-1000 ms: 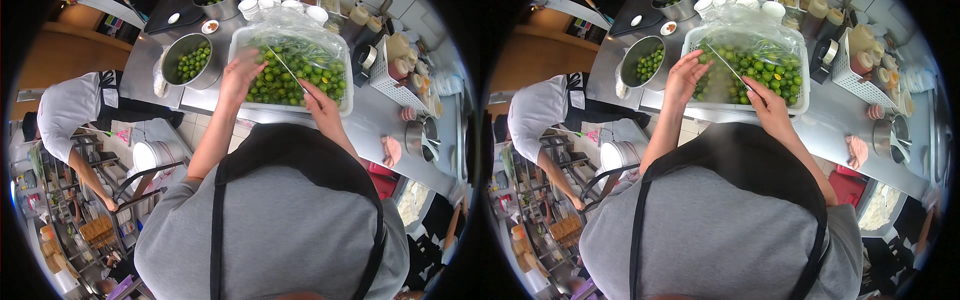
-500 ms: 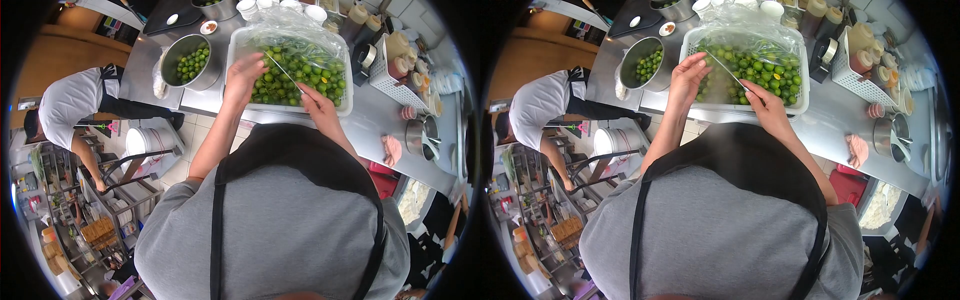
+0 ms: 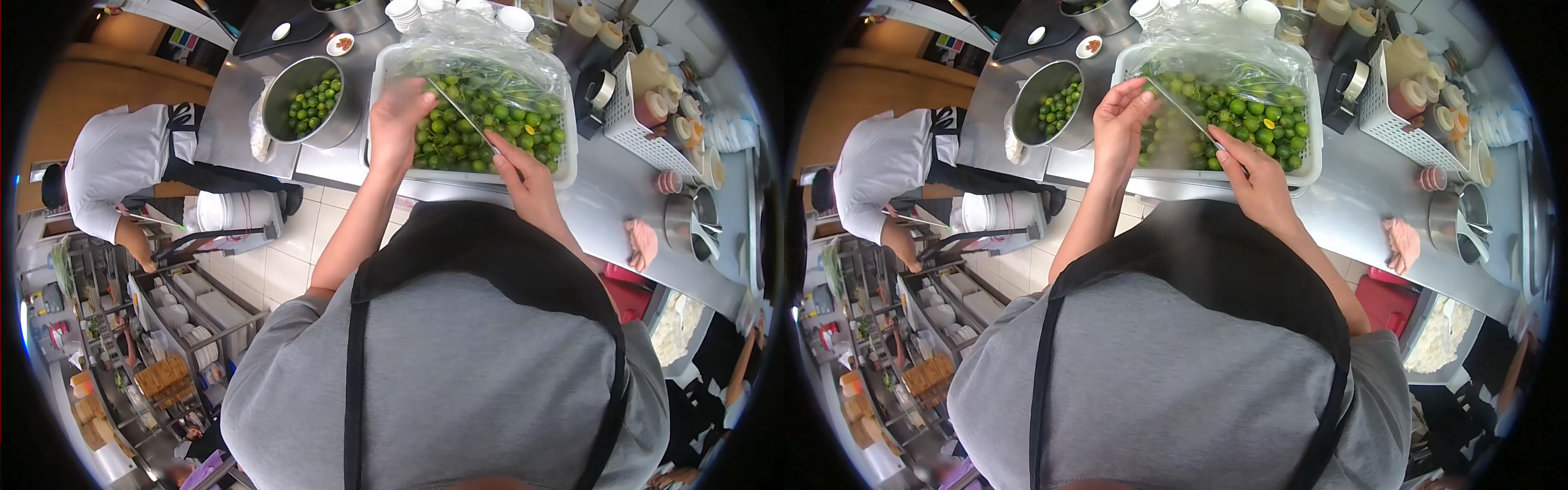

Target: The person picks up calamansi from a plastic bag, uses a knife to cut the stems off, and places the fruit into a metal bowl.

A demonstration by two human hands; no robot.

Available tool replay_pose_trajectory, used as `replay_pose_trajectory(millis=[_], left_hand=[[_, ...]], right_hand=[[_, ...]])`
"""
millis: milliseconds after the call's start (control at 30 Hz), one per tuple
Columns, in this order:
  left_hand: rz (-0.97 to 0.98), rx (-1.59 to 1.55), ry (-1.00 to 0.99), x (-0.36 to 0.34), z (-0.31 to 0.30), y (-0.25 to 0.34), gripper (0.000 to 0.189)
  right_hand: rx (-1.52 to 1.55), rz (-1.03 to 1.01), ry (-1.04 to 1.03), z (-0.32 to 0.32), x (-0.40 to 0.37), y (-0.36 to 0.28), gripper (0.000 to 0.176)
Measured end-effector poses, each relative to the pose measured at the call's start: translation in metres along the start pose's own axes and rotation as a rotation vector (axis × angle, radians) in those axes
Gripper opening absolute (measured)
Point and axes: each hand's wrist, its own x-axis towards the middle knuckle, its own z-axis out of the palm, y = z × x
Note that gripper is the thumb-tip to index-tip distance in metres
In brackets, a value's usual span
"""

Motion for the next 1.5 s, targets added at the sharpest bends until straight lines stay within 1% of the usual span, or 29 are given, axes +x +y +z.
replay_pose_trajectory(millis=[167,267,333,400,433,500,533,600,633,700,733,767,833,900,967,1000,1033,1100,1133,1167,1200,1267,1300,1367,1400,1433,1467,1500], left_hand=[[0.030,0.031,0.030,0.003,-0.001,-0.003,0.021],[0.045,0.061,0.037,0.004,-0.005,-0.013,0.020],[0.051,0.081,0.031,0.001,-0.001,-0.016,0.019],[-0.032,0.101,-0.019,-0.007,0.005,-0.016,0.025],[-0.032,0.101,-0.019,-0.007,0.005,-0.016,0.025],[-0.090,-0.054,-0.056,-0.008,0.004,-0.015,0.024],[-0.089,-0.054,-0.055,-0.007,0.002,-0.014,0.024],[-0.220,-0.247,-0.080,-0.003,-0.006,-0.008,0.020],[-0.218,-0.247,-0.079,0.000,-0.011,-0.007,0.020],[-0.244,-0.299,-0.006,0.008,-0.024,-0.007,0.019],[-0.201,-0.319,-0.027,0.010,-0.028,0.000,0.018],[-0.201,-0.319,-0.027,0.016,-0.039,0.005,0.018],[-0.044,-0.182,0.165,0.031,-0.064,0.017,0.022],[0.170,0.076,0.292,0.040,-0.086,0.038,0.024],[0.382,0.680,0.457,0.058,-0.126,0.045,0.030],[0.558,1.071,0.556,0.061,-0.129,0.051,0.029],[0.561,1.070,0.557,0.061,-0.129,0.049,0.029],[0.541,1.181,0.391,0.059,-0.116,0.039,0.025],[0.474,1.235,0.245,0.053,-0.098,0.032,0.022],[0.475,1.319,0.129,0.050,-0.090,0.013,0.025],[0.394,1.355,0.017,0.049,-0.086,-0.008,0.026],[0.330,1.545,-0.062,0.036,-0.055,-0.028,0.027],[0.419,1.506,-0.038,0.032,-0.050,-0.035,0.028],[0.388,1.401,-0.036,0.033,-0.049,-0.037,0.026],[0.391,1.398,-0.040,0.035,-0.048,-0.037,0.026],[0.260,1.008,-0.037,0.035,-0.049,-0.037,0.024],[0.131,0.619,-0.029,0.035,-0.050,-0.036,0.022],[0.131,0.621,-0.023,0.031,-0.047,-0.029,0.022]], right_hand=[[-0.065,-0.030,-0.031,0.000,-0.005,0.001,0.032],[-0.040,-0.038,-0.005,0.002,-0.004,0.003,0.032],[-0.091,-0.068,0.018,0.001,-0.001,0.002,0.032],[-0.091,-0.040,0.018,0.002,0.003,0.001,0.031],[-0.092,-0.015,0.017,0.002,0.005,0.000,0.031],[-0.085,-0.040,0.029,0.004,0.005,-0.002,0.031],[-0.079,-0.064,0.040,0.004,0.005,-0.003,0.031],[-0.084,-0.047,0.018,0.003,0.004,-0.004,0.031],[-0.088,-0.029,-0.002,0.002,0.005,-0.005,0.031],[-0.092,-0.035,-0.015,0.004,0.004,0.001,0.031],[-0.097,-0.039,-0.028,0.004,0.003,0.005,0.031],[-0.097,-0.039,-0.028,0.004,0.002,0.009,0.031],[-0.079,-0.019,0.006,0.003,0.000,0.016,0.031],[-0.071,0.008,0.026,-0.002,-0.001,0.017,0.031],[-0.060,0.036,0.040,-0.005,-0.003,0.018,0.031],[-0.057,0.058,0.046,-0.006,-0.003,0.018,0.031],[-0.055,0.081,0.053,-0.007,-0.002,0.018,0.030],[-0.053,0.074,0.053,-0.008,-0.002,0.016,0.031],[-0.051,0.070,0.050,-0.007,-0.001,0.016,0.031],[-0.051,0.067,0.047,-0.005,0.000,0.015,0.031],[-0.048,0.030,0.049,-0.003,0.000,0.015,0.031],[-0.052,-0.010,0.058,-0.004,0.001,0.013,0.031],[-0.051,0.009,0.046,-0.005,0.000,0.011,0.031],[-0.051,0.027,0.042,-0.007,0.000,0.010,0.032],[-0.019,0.075,0.028,-0.009,-0.001,0.010,0.032],[0.015,0.124,0.009,-0.010,-0.001,0.010,0.031],[0.016,0.124,0.007,-0.010,-0.002,0.010,0.031],[0.058,0.144,-0.003,-0.008,-0.002,0.012,0.031]])
